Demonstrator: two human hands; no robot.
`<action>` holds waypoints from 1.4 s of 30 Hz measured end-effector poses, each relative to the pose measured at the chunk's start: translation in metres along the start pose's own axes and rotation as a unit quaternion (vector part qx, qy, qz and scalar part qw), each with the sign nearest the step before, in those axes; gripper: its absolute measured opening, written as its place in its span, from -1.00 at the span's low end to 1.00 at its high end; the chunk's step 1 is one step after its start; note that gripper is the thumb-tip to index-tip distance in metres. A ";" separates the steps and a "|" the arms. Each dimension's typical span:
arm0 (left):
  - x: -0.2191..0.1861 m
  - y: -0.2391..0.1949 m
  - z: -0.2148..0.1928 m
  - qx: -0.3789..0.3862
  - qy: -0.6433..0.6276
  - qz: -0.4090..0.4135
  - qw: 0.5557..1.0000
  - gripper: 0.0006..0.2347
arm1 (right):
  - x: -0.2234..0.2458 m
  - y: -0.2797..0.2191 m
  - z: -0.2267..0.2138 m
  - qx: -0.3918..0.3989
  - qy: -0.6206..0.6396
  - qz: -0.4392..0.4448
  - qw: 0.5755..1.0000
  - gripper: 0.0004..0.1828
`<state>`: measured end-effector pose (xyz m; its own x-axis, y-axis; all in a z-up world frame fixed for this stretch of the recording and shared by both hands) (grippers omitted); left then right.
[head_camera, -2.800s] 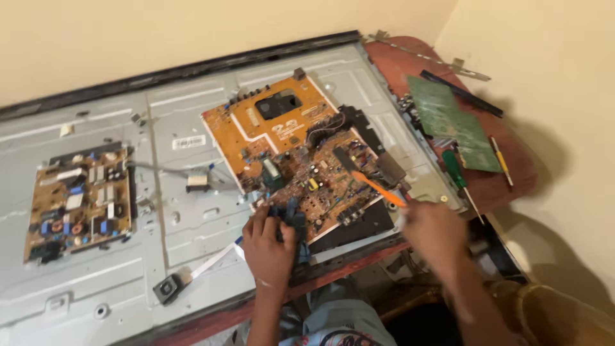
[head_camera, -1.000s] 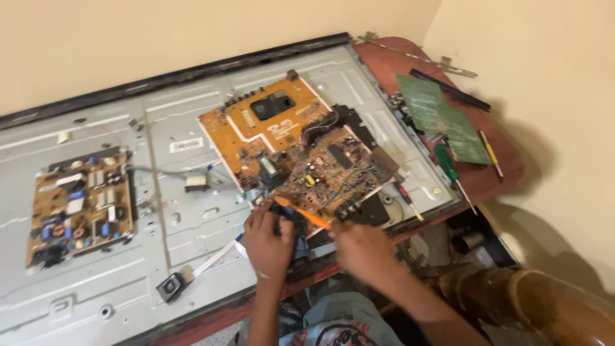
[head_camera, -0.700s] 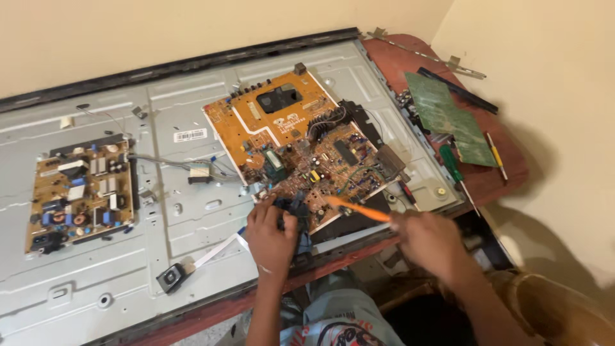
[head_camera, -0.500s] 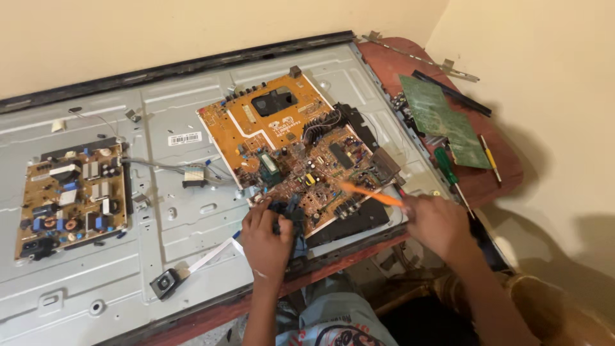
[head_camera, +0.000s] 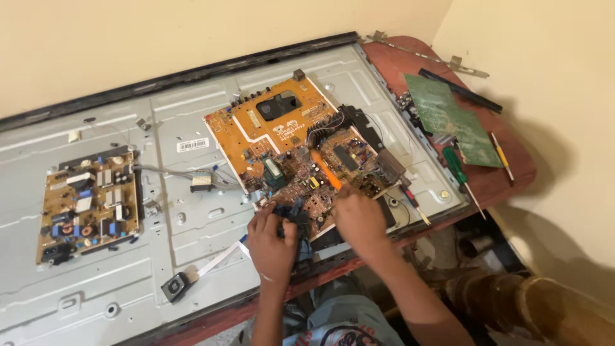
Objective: The person uses a small brush to clean dust and debris from a disassembled television circuit board. They hold the board steady with one hand while brushing with the other, working across various components.
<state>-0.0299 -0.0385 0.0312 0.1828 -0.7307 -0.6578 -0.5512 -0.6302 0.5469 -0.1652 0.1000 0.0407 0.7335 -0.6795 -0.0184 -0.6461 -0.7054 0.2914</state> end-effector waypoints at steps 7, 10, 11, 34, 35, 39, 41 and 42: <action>0.002 0.001 0.004 0.015 0.008 -0.007 1.000 -0.90 | -0.015 -0.014 -0.020 0.107 0.025 -0.076 0.991 -0.85; 0.004 -0.002 0.005 0.009 0.014 0.000 1.000 -0.91 | 0.001 -0.026 -0.026 0.081 0.032 -0.089 0.992 -0.72; 0.005 -0.004 0.006 0.007 0.017 0.003 1.000 -0.91 | 0.004 -0.032 -0.029 0.045 0.031 -0.083 0.995 -0.59; 0.004 -0.002 0.003 0.009 0.003 0.009 1.000 -0.89 | -0.078 -0.006 -0.041 -0.015 0.015 0.118 0.993 -0.89; 0.004 -0.002 0.003 0.007 -0.002 0.011 1.000 -0.89 | -0.062 0.003 -0.034 0.001 0.039 0.094 0.995 -0.89; 0.004 -0.001 0.005 0.014 0.010 0.002 1.000 -0.90 | 0.006 0.010 -0.015 0.047 -0.035 0.019 0.998 -0.87; 0.005 -0.001 0.004 0.011 0.008 0.009 1.000 -0.89 | 0.023 0.002 -0.024 -0.001 -0.050 0.010 0.999 -0.89; 0.005 -0.001 0.004 0.011 0.010 0.011 1.000 -0.89 | 0.025 -0.004 -0.027 0.009 -0.037 0.005 0.999 -0.88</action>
<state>-0.0314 -0.0405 0.0250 0.1866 -0.7498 -0.6348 -0.5723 -0.6081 0.5501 -0.1385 0.0907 0.0650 0.7094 -0.6996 -0.0859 -0.6581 -0.7011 0.2747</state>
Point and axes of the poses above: each hand's wrist, its own y-axis towards the middle knuckle, its own z-axis out of the palm, x = y × z, the point moved 5 cm from there along y, towards the middle knuckle, and after that the axes turned 2 degrees about -z, right-handed, at the moved point
